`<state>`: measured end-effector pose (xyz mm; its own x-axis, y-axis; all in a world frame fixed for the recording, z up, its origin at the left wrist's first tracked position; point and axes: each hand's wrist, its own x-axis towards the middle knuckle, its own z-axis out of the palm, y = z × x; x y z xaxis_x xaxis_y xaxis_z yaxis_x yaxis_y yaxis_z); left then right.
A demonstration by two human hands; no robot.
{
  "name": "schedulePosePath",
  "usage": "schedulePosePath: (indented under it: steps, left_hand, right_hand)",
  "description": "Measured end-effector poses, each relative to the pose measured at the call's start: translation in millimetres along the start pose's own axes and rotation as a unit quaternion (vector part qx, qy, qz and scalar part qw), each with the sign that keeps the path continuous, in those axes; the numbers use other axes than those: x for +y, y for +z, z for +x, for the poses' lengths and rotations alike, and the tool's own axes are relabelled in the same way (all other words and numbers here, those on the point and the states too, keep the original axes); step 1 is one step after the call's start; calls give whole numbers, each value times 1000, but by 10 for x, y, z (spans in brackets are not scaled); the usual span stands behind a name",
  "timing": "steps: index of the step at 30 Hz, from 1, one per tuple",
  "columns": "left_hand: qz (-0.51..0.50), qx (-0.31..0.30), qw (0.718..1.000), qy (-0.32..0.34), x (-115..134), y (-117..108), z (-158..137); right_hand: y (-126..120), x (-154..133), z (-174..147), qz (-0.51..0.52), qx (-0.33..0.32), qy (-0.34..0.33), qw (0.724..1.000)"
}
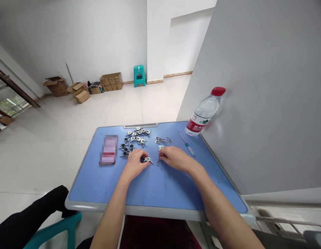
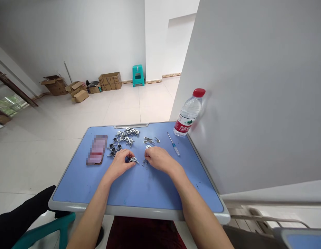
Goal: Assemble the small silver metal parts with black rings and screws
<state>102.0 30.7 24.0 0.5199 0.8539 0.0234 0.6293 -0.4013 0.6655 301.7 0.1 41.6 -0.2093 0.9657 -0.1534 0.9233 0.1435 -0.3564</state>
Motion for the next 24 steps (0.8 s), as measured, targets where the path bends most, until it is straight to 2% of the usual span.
schedulePosePath:
  steps: [4,9,11,17,24]
  left_hand:
    - [-4,-2,1000,5,-16,-9,-6]
    - [7,-7,1000,7,-20,-13,-6]
    - [9,-8,1000,5,-19,-5,0]
    - [22,-1,1000,-15,-8,8,23]
    - [32,2,999,0,1,20,12]
  right_hand:
    - [-9,21,-3,3,9,-2,1000]
    - [-8,-124,-1,28,89,-26,995]
    - [29,-224,21,31,99,-44,994]
    - [132,-456,153,4,82,-62,995]
    - [41,-479,191,-1,40,-32,999]
